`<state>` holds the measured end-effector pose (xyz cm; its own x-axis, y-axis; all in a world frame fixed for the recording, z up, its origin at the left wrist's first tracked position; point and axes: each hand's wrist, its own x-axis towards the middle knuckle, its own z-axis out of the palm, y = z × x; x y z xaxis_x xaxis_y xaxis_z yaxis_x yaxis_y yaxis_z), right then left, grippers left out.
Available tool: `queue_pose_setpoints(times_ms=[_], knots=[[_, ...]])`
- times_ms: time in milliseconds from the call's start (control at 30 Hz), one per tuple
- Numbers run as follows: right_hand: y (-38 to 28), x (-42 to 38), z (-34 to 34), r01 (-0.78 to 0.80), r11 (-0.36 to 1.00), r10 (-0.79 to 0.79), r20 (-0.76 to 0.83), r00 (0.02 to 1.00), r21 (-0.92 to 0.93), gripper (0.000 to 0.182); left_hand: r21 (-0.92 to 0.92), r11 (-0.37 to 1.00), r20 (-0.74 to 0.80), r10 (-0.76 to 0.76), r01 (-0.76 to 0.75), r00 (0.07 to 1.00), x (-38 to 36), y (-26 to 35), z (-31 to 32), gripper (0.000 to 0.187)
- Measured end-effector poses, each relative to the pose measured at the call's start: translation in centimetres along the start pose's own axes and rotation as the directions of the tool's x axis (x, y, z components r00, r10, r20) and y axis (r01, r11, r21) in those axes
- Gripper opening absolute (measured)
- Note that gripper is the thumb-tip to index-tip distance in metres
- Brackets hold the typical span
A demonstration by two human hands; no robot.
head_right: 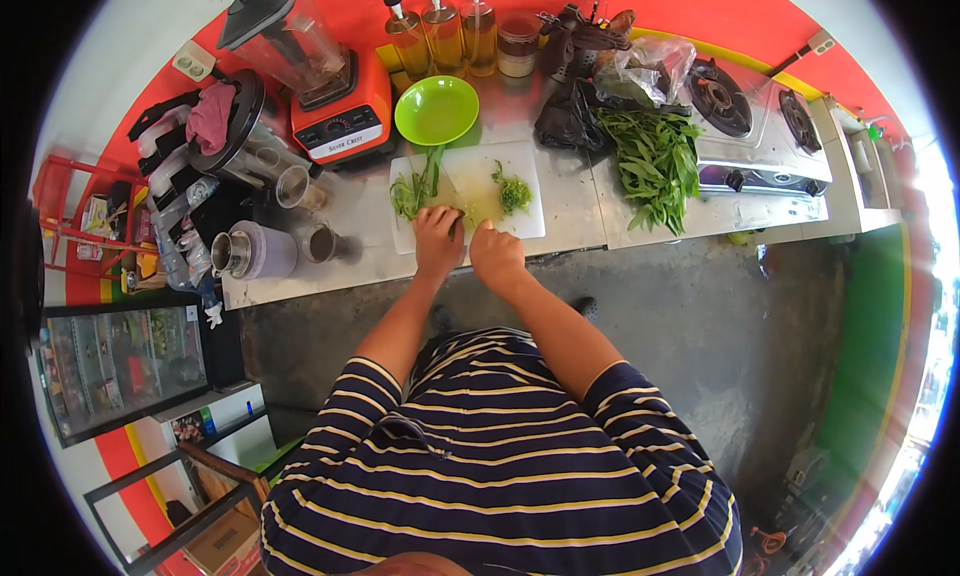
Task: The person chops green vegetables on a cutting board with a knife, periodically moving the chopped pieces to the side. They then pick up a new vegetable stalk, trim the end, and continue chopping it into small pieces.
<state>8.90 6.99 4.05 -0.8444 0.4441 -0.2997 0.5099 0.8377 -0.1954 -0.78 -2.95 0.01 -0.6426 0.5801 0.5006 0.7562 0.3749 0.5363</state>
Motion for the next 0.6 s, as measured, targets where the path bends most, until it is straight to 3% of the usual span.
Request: queue_pose_setpoints(times_ms=[133, 333, 600], knots=[[-0.2, -1.2, 0.8, -0.078, 0.996, 0.075, 0.074, 0.994, 0.039, 0.028, 0.021, 1.000, -0.024, 0.011, -0.011, 1.000, 0.1, 0.3, -0.1, 0.014], [0.3, 0.0, -0.2, 0.027, 1.000, -0.027, -0.007, 1.000, 0.002, 0.028, 0.085, 0.996, 0.033, -0.010, 0.008, 0.999, -0.3, 0.1, 0.0, 0.016], [-0.4, -0.6, 0.6, -0.052, 0.999, 0.052, 0.022, 0.998, 0.015, 0.026, 0.068, 0.997, 0.017, -0.022, 0.021, 1.000, -0.3, 0.0, 0.0, 0.014]])
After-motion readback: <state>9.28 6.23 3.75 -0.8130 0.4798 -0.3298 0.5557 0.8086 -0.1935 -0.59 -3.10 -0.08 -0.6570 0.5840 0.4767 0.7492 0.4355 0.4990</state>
